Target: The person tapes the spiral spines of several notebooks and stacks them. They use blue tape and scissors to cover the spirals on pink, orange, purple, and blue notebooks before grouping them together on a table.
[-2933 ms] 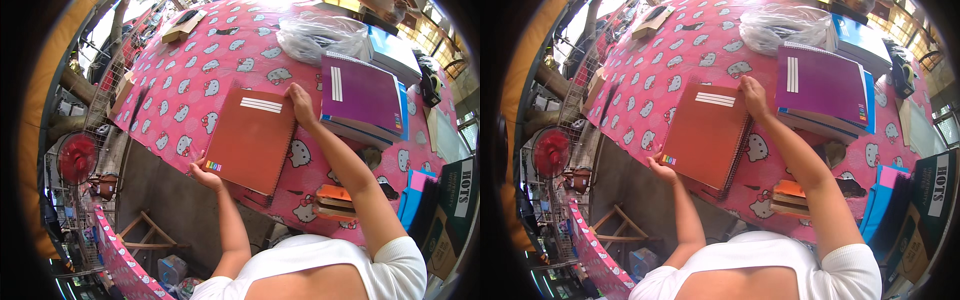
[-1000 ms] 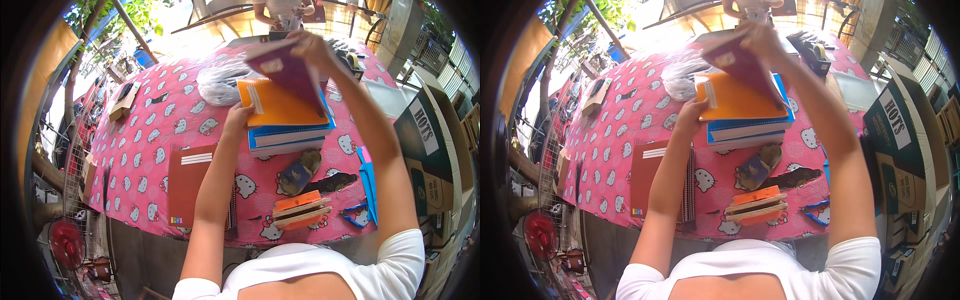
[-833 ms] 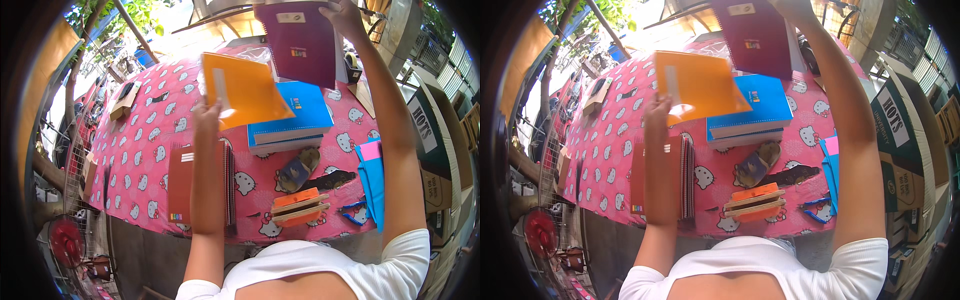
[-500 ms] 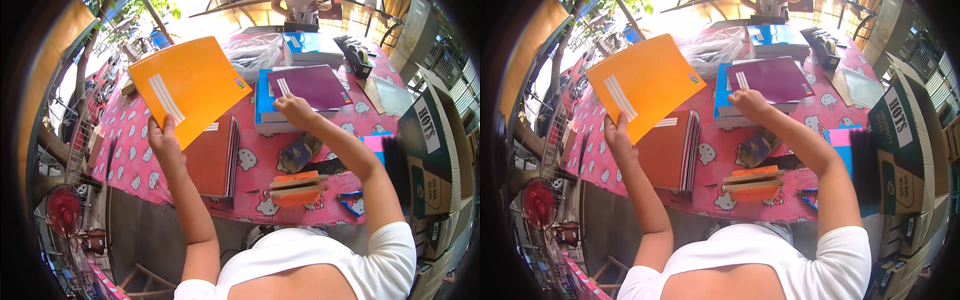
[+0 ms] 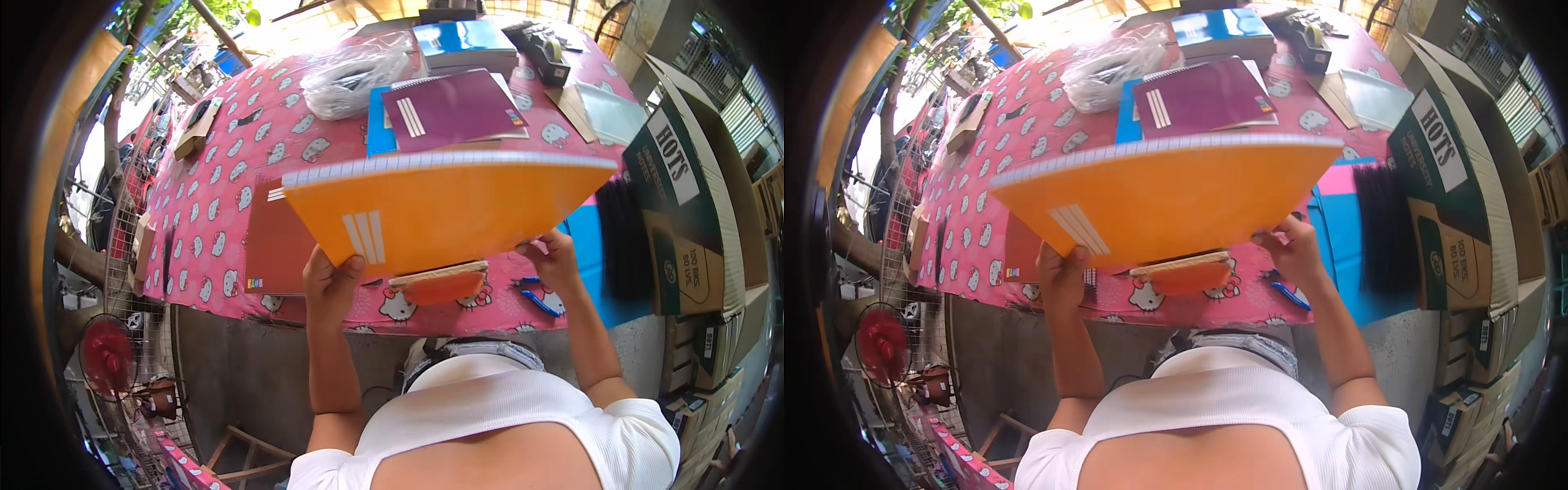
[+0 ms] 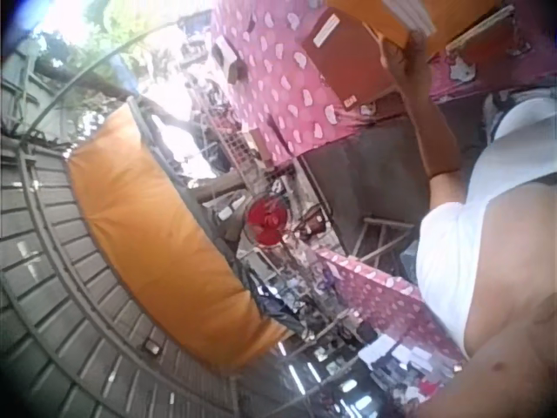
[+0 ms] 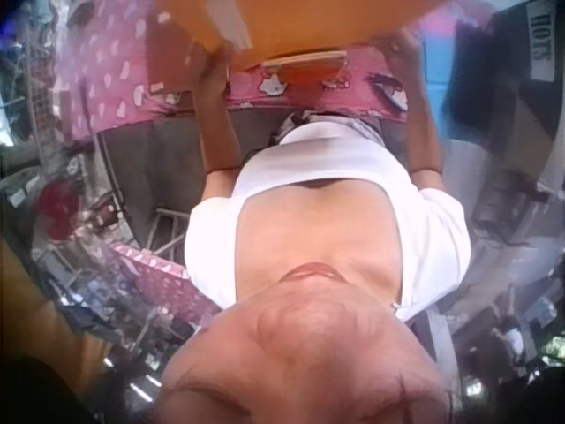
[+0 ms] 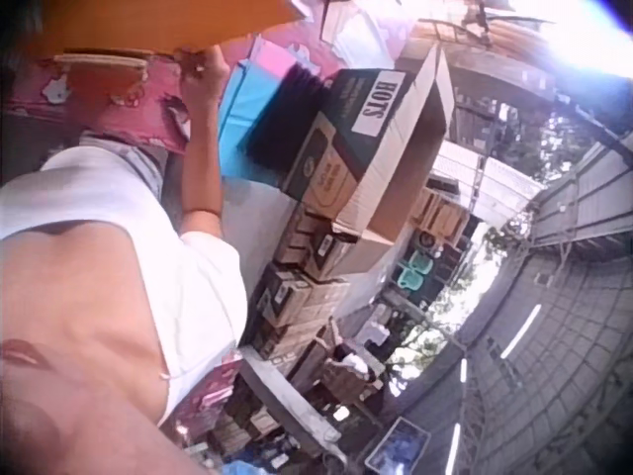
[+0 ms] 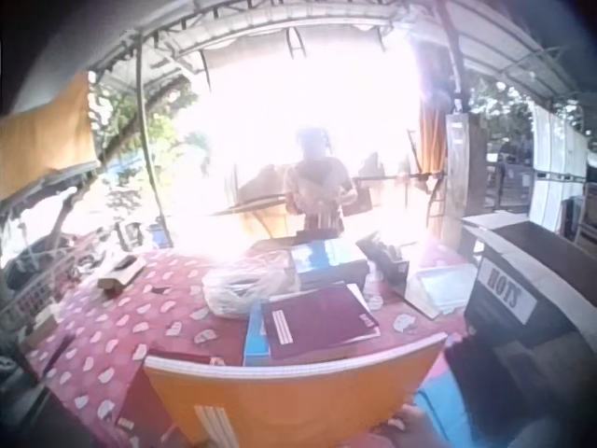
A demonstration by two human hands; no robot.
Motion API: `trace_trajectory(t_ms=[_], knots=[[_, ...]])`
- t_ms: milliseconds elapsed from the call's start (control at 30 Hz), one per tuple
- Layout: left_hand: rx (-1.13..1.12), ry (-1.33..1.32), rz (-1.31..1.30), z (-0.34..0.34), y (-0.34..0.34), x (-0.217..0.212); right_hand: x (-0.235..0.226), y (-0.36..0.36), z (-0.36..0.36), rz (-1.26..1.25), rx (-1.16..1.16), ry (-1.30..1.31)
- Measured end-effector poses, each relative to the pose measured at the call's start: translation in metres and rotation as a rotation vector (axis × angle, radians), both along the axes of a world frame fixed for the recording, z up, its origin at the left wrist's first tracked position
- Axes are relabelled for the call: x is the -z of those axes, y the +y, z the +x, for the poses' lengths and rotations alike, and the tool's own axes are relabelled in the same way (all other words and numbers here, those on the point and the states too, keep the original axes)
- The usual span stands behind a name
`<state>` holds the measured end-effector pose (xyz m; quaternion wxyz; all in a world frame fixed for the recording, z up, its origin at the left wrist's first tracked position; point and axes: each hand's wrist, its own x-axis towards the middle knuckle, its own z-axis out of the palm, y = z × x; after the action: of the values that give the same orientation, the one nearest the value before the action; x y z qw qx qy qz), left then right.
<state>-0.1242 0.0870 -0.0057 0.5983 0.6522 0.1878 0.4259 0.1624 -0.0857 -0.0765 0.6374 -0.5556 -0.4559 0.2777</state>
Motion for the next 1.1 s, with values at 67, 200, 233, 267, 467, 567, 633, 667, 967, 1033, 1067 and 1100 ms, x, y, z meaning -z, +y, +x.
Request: trace_trajectory(t_ms=[67,200,233,267,467,567,633,667,967,1033,1067,1100], knots=[[-0.053,0.058,-0.004,0.009,-0.008,0.007,0.014,-0.017,-0.002,-0.047,0.144,-0.252],[-0.183,0.040,-0.049,0.013,-0.023,0.002,0.033,-0.010,-0.015,0.078,0.305,-0.484],[-0.244,0.108,-0.031,0.014,-0.025,-0.002,0.034,-0.005,-0.014,0.098,0.297,-0.479],[-0.308,0.178,-0.009,0.014,-0.027,-0.007,0.037,0.000,-0.016,0.121,0.286,-0.472],[-0.357,0.050,0.106,0.019,-0.038,-0.012,0.064,-0.005,-0.018,0.029,0.234,-0.640],[-0.648,0.122,0.551,0.047,-0.063,-0.027,0.080,-0.020,-0.022,-0.097,0.221,-0.810],[-0.635,0.340,0.873,0.077,-0.084,-0.032,0.087,-0.025,-0.020,-0.150,0.228,-0.858],[-0.592,0.530,1.007,0.097,-0.104,-0.038,0.093,-0.028,-0.015,-0.164,0.206,-0.829],[-0.141,0.618,0.891,0.123,-0.096,-0.016,0.035,-0.074,0.263,-0.863,1.054,-0.940],[-0.208,0.498,0.861,0.126,-0.095,-0.014,0.048,-0.087,0.283,-0.817,0.936,-0.898],[-0.206,0.470,0.838,0.126,-0.095,-0.015,0.049,-0.086,0.288,-0.789,0.879,-0.881],[-0.212,0.446,0.811,0.128,-0.095,-0.014,0.041,-0.079,0.281,-0.678,0.892,-0.906]])
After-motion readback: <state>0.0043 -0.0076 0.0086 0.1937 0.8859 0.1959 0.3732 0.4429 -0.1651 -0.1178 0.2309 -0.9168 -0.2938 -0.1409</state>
